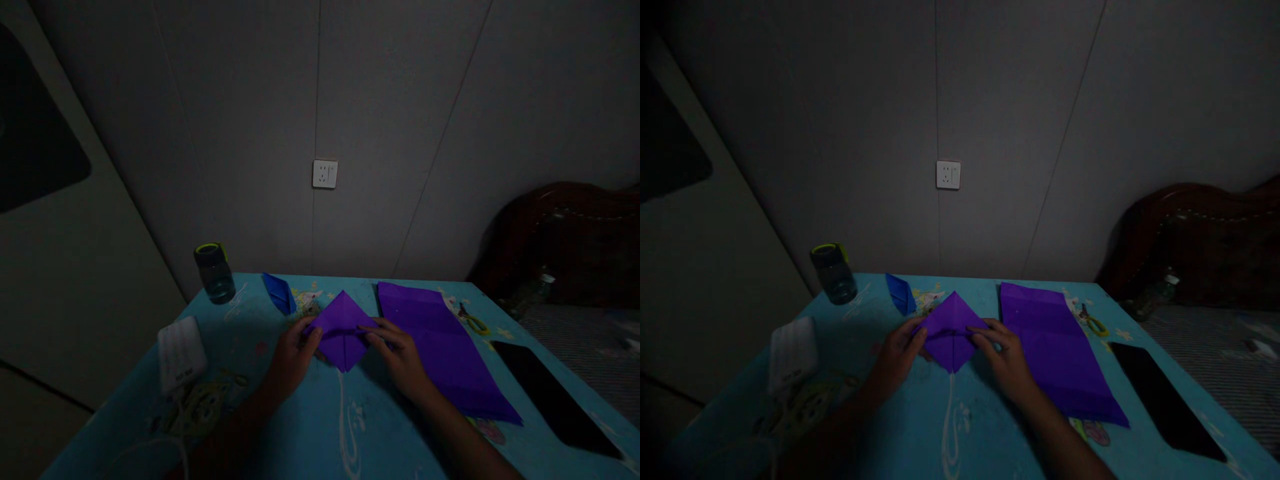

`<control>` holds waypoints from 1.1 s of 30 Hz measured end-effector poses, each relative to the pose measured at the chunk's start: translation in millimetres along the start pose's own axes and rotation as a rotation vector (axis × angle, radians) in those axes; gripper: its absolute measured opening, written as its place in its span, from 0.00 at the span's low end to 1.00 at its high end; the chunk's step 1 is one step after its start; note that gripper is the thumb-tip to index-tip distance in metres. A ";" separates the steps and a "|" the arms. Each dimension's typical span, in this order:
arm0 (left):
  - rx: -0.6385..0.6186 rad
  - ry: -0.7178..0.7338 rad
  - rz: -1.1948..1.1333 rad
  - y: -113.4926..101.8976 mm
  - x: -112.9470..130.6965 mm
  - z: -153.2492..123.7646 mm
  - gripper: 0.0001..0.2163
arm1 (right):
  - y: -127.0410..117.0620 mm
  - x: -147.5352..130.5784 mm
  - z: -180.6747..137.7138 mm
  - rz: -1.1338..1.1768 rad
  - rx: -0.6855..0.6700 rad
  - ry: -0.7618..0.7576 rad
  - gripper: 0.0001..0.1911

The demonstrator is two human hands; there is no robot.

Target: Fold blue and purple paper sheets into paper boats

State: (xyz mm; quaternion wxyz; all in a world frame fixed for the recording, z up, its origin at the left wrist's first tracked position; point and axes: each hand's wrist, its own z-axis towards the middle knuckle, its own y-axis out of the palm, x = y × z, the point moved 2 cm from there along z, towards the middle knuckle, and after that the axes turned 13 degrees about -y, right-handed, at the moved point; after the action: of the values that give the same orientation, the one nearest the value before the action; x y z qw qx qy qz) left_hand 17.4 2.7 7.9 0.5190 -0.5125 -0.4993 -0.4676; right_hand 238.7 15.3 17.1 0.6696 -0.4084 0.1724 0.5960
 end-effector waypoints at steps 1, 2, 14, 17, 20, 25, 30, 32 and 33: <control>-0.008 0.013 0.021 -0.2 0.9 -1.2 0.16 | -0.4 -0.1 0.8 -0.002 0.027 0.017 0.14; -0.021 0.021 0.035 -0.2 1.1 -2.2 0.16 | -0.9 -0.1 1.6 -0.004 0.053 0.033 0.15; -0.019 0.054 0.230 3.1 2.3 -4.9 0.17 | -0.6 13.2 -2.9 0.062 0.201 0.274 0.23; -0.022 0.059 0.290 3.1 1.4 -5.1 0.18 | 0.5 14.9 -3.2 0.122 0.204 0.313 0.29; -0.030 0.062 0.314 3.1 0.0 -5.1 0.18 | 1.6 16.3 -2.1 0.199 0.174 0.347 0.26; -0.037 0.051 0.309 3.2 -0.2 -5.3 0.17 | 2.5 12.2 1.7 0.266 0.126 0.362 0.24; 0.002 0.099 0.355 2.1 -3.5 -3.2 0.16 | 0.1 8.6 3.6 0.110 0.141 0.304 0.20; -0.018 0.060 0.326 1.8 -7.8 -1.6 0.14 | -0.8 9.8 2.8 0.084 0.155 0.276 0.20; -0.043 0.016 0.298 2.0 -10.4 -0.7 0.14 | -1.0 10.4 2.2 0.084 0.158 0.264 0.20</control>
State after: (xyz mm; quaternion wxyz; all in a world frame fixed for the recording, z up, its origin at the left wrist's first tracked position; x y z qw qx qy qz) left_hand 18.7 1.8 -2.6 0.5757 -0.5881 -0.4032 -0.4002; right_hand 241.5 23.8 11.4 0.6454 -0.4219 0.3223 0.5492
